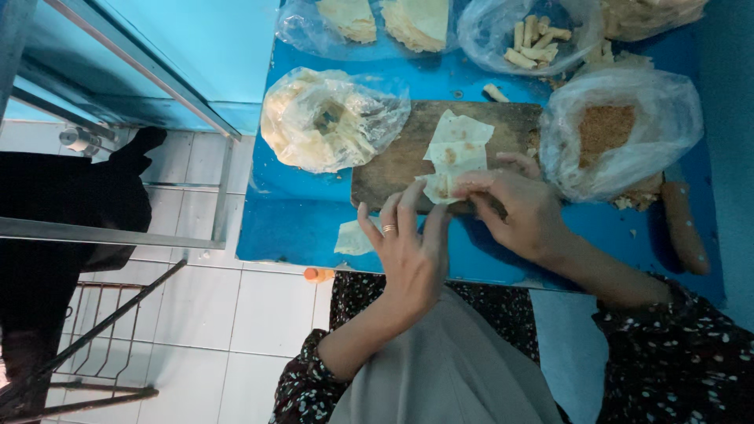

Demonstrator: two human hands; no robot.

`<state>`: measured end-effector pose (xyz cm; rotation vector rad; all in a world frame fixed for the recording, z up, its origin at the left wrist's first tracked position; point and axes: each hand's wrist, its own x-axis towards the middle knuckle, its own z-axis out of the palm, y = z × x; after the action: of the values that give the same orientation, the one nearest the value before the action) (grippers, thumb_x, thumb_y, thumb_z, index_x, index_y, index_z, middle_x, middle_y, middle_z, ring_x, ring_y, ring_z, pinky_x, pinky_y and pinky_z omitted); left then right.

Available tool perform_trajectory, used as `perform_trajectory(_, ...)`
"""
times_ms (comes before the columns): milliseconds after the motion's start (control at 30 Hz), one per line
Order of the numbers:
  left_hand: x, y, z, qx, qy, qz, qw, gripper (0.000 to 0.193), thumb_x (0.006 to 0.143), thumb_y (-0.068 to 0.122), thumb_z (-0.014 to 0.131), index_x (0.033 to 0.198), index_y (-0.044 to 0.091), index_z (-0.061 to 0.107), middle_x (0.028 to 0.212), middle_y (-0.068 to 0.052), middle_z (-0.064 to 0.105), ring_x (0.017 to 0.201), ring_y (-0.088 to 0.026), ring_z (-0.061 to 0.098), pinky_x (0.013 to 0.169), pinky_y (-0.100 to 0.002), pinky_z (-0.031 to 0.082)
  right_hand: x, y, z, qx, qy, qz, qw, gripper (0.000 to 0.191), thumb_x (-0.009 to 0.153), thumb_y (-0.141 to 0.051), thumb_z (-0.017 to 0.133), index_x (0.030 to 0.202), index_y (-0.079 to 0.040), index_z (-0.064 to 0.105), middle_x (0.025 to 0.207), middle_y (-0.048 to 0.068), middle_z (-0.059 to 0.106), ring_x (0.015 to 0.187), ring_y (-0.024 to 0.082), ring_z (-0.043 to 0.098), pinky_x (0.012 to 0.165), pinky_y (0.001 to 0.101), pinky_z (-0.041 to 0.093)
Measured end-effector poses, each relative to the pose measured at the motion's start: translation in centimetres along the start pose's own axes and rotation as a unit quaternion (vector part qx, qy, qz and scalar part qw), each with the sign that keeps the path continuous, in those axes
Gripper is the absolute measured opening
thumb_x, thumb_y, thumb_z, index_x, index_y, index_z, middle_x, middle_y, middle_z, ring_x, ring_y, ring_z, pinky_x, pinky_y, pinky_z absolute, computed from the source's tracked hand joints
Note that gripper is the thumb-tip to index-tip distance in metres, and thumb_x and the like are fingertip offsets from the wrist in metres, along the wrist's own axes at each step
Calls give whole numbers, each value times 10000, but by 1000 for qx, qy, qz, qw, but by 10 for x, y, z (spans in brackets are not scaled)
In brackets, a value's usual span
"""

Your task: The person sits at a blue table and folds thin square dough wrappers around a brown filling, pinching the edges closed to form filled rolls. They take wrappers one at a time from a stack, add filling, fold and seal each roll, and set finished rolls with other completed rolls on the table.

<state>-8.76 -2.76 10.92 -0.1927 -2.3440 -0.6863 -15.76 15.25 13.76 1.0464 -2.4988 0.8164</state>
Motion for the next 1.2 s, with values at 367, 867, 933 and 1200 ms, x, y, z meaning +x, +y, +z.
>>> perform_trajectory(367,-3,-5,1,5,18,-12,1000,137,940,179,758,1010,74,703,1427,-110,546,1293,-315,505,1184,-700,230,0,0,-2,3,-10,-30,1000,399,869,-115,821,1229,-128,649,1099,41,750,943,220,724,1042,450,472)
perform_trajectory(867,-6,-4,4,41,-30,33,998,290,911,117,667,1191,113,743,1459,-103,521,1313,-298,488,1179,-721,200,-10,-9,1,8,11,41,999,395,838,-148,837,1195,-96,677,1195,61,723,1124,252,675,961,420,516)
perform_trajectory(933,-3,-9,5,53,-27,44,997,284,903,118,663,1179,125,731,1470,-98,517,1325,-298,483,1188,-730,190,-8,-3,-1,-15,-3,3,1000,373,865,-164,837,1200,-115,680,1177,28,733,1050,196,688,1002,450,467)
perform_trajectory(1200,-2,-24,8,69,-38,91,993,252,912,148,688,1162,145,719,1491,-90,495,1336,-285,469,1196,-734,163,-3,11,-5,-101,-18,-112,988,330,879,-180,825,1167,-126,674,1135,-2,725,1084,205,676,1027,478,413)
